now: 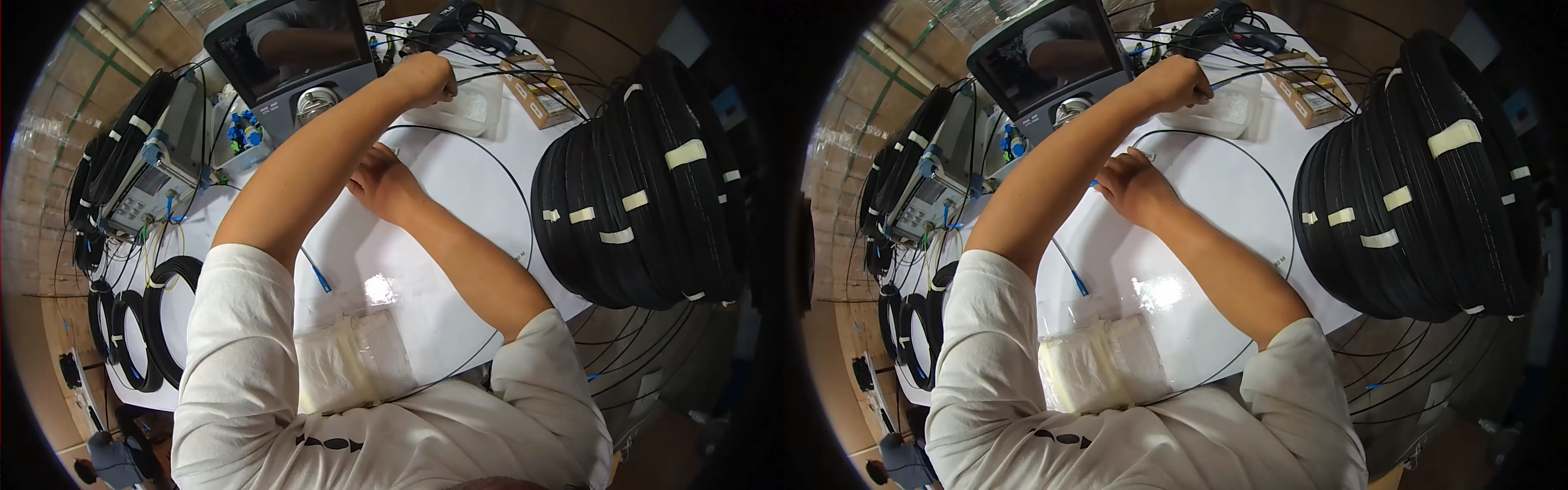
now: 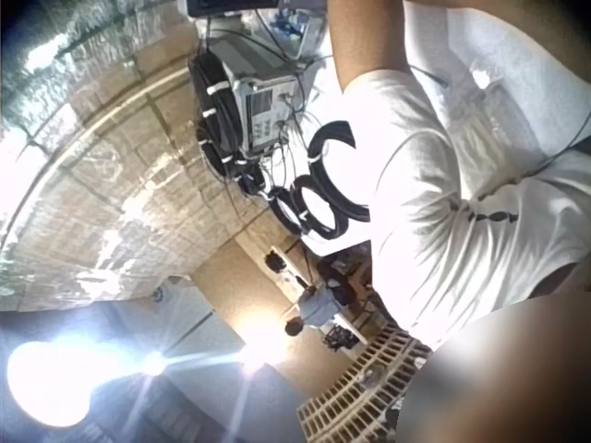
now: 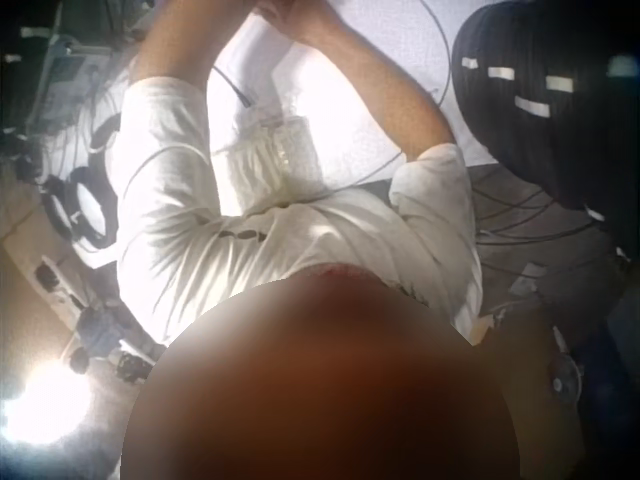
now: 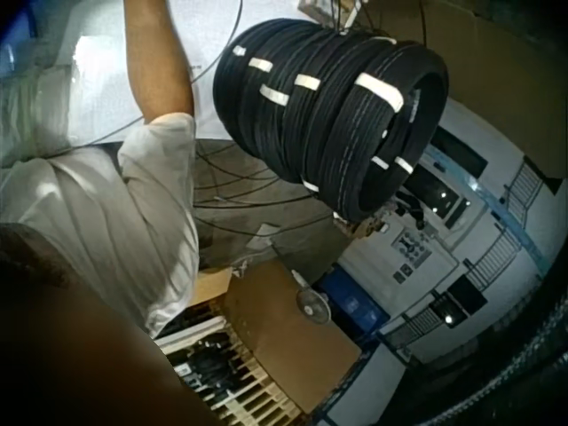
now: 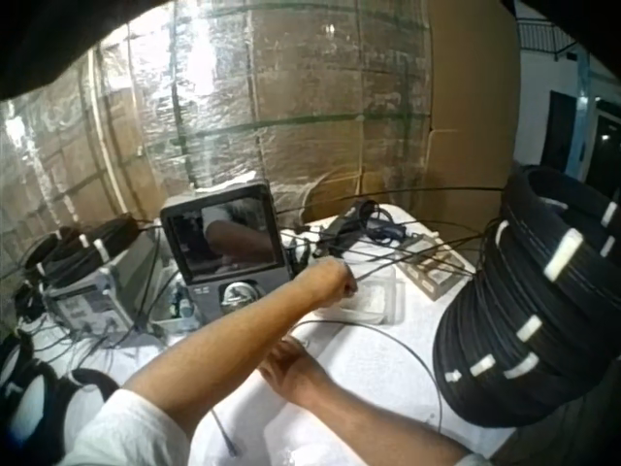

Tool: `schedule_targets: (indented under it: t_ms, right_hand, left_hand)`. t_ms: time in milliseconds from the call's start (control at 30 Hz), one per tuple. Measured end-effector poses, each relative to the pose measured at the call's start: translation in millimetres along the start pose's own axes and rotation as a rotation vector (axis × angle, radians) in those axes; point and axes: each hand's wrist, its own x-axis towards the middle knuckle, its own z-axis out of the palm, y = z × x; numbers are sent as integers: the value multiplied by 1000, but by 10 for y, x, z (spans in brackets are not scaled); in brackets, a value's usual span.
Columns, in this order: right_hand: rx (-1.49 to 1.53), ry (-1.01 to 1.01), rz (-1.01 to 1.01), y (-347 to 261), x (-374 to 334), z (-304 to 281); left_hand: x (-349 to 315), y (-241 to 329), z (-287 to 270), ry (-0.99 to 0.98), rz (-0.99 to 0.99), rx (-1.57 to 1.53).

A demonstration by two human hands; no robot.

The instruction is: The recorder is inspecting and testing fiber optic cables using specialized factory equipment and a microscope display.

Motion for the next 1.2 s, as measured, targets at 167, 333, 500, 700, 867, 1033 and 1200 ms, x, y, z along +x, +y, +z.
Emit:
schedule_targets:
  t_ms: [167, 333, 500, 700, 867, 1033, 1200]
  right_hand:
    - [-11, 57, -38, 15, -18, 34]
    - [40, 99, -41, 38, 21, 141]
    - [154, 220, 30, 125, -1, 129]
    - [183, 188, -5, -22, 93, -75]
    - [153, 214, 13, -110, 73, -66]
    - [101, 184, -9, -89, 65, -52]
    - [90, 172, -10, -100, 77, -69]
  left_hand:
    - [-45, 68, -68, 64, 13, -29]
    - [-369, 148, -140, 310, -5, -197]
    - [-1492, 353, -167, 594, -197, -724]
    - [-2561, -29, 320, 598, -553, -1029]
    - [-2689, -100, 537, 634, -601, -1246]
    - [-2657, -103, 556, 608, -552, -1297]
    - [-2654, -118, 569, 623, -546, -1305]
